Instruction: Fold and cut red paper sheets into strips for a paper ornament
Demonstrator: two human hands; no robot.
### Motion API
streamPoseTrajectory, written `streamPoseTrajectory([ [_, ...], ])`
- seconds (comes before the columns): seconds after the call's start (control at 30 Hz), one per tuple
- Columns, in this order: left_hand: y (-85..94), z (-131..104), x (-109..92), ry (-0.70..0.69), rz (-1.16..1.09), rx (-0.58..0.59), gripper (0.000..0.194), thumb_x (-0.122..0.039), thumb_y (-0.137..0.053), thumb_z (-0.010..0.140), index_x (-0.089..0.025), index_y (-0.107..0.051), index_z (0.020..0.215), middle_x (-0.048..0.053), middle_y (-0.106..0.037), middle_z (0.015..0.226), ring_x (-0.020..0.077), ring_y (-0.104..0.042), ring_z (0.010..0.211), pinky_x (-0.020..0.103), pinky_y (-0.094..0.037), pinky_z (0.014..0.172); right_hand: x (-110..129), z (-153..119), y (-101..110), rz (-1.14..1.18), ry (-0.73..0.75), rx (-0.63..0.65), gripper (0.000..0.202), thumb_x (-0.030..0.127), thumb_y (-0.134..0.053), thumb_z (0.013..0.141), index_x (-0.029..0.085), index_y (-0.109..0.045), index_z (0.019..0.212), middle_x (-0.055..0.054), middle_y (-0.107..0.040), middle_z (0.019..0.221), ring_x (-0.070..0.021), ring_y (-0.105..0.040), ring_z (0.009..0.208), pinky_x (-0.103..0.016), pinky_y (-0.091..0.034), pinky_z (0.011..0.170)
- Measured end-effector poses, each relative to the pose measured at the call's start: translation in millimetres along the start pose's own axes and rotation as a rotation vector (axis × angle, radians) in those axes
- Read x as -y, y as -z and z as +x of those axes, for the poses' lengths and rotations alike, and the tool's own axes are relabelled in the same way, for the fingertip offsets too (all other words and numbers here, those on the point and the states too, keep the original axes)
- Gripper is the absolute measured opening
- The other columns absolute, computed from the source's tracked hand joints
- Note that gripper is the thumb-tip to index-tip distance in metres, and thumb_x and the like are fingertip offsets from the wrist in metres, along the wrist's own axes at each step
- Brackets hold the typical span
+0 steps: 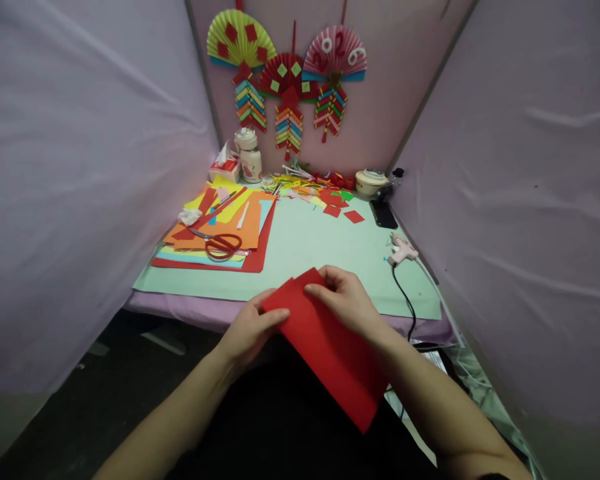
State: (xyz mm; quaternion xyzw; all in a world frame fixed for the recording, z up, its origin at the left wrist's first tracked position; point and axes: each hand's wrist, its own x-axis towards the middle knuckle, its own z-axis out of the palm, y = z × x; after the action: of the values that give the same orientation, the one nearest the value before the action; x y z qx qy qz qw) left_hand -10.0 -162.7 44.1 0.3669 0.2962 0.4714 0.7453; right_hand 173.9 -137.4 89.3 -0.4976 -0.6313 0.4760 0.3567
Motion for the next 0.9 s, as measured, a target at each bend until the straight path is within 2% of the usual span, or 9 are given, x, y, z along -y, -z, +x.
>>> streamPoseTrajectory([
  [0.07, -3.9, 8.2, 0.6, -0.08, -0.165, -0.049, 0.047, -0.024, -0.076, 0.073, -0.017, -0.062, 0.117, 0.008, -0.07, 0.11, 0.0244, -0.063, 0.104, 0.035, -0.049, 0.091, -0.4, 4.8, -8.1, 0.149, 0.027, -0.141, 0.024, 0.041, -0.068, 0.08, 0.02, -0.058, 0.078, 0.0, -0.064, 0.073, -0.014, -0.058, 0.062, -0.025, -0.047, 0.055],
  [0.13, -6.7, 15.2, 0.8, -0.112, -0.28, -0.056, 0.053, -0.025, -0.076, 0.073, -0.02, -0.058, 0.123, 0.008, -0.068, 0.117, 0.0254, -0.061, 0.111, 0.038, -0.047, 0.097, -1.3, 8.1, -14.8, 0.188, 0.082, -0.234, 0.023, 0.04, -0.069, 0.079, 0.02, -0.059, 0.078, 0.001, -0.063, 0.073, -0.0133, -0.056, 0.063, -0.024, -0.046, 0.056],
  [0.27, -5.8, 19.2, -2.0, -0.036, -0.297, -0.017, 0.045, -0.027, -0.075, 0.075, -0.017, -0.061, 0.116, 0.01, -0.07, 0.113, 0.0271, -0.065, 0.106, 0.042, -0.048, 0.097, -1.8, 10.5, -21.0, 0.097, 0.17, -0.319, 0.017, 0.036, -0.066, 0.082, 0.02, -0.06, 0.08, 0.001, -0.061, 0.074, -0.0133, -0.053, 0.066, -0.024, -0.044, 0.058],
  [0.37, -4.4, 17.4, -3.7, -0.018, -0.276, -0.016, 0.043, -0.026, -0.077, 0.074, -0.015, -0.063, 0.113, 0.011, -0.072, 0.107, 0.0278, -0.068, 0.099, 0.043, -0.051, 0.093, -1.7, 9.6, -22.1, -0.017, 0.219, -0.342, 0.016, 0.035, -0.059, 0.087, 0.02, -0.06, 0.08, 0.002, -0.059, 0.074, -0.0131, -0.05, 0.066, -0.024, -0.041, 0.06],
  [0.5, -7.1, 18.8, -0.6, -0.084, -0.297, -0.066, 0.04, -0.031, -0.074, 0.077, -0.014, -0.064, 0.112, 0.012, -0.072, 0.108, 0.027, -0.067, 0.103, 0.04, -0.05, 0.095, -2.6, 9.1, -22.2, -0.11, 0.256, -0.356, 0.019, 0.035, -0.055, 0.09, 0.02, -0.059, 0.078, 0.002, -0.056, 0.07, -0.0129, -0.047, 0.065, -0.024, -0.039, 0.06],
  [0.77, -5.6, 21.2, 14.5, -0.132, -0.121, -0.083, 0.037, -0.036, -0.07, 0.082, -0.011, -0.068, 0.109, 0.012, -0.074, 0.1, 0.0248, -0.07, 0.089, 0.038, -0.055, 0.083, -8.8, 8.6, -22.6, -0.092, 0.236, -0.357, 0.024, 0.037, -0.055, 0.089, 0.02, -0.055, 0.072, 0.003, -0.052, 0.067, -0.0125, -0.044, 0.063, -0.024, -0.037, 0.058],
  [0.9, -6.7, 19.3, 17.7, -0.14, -0.093, -0.105, 0.04, -0.038, -0.071, 0.081, -0.012, -0.068, 0.111, 0.012, -0.074, 0.101, 0.0249, -0.069, 0.09, 0.037, -0.056, 0.082, -9.7, 5.8, -25.0, -0.072, 0.219, -0.359, 0.024, 0.039, -0.054, 0.09, 0.02, -0.055, 0.074, 0.002, -0.052, 0.068, -0.0134, -0.044, 0.064, -0.025, -0.039, 0.059],
])
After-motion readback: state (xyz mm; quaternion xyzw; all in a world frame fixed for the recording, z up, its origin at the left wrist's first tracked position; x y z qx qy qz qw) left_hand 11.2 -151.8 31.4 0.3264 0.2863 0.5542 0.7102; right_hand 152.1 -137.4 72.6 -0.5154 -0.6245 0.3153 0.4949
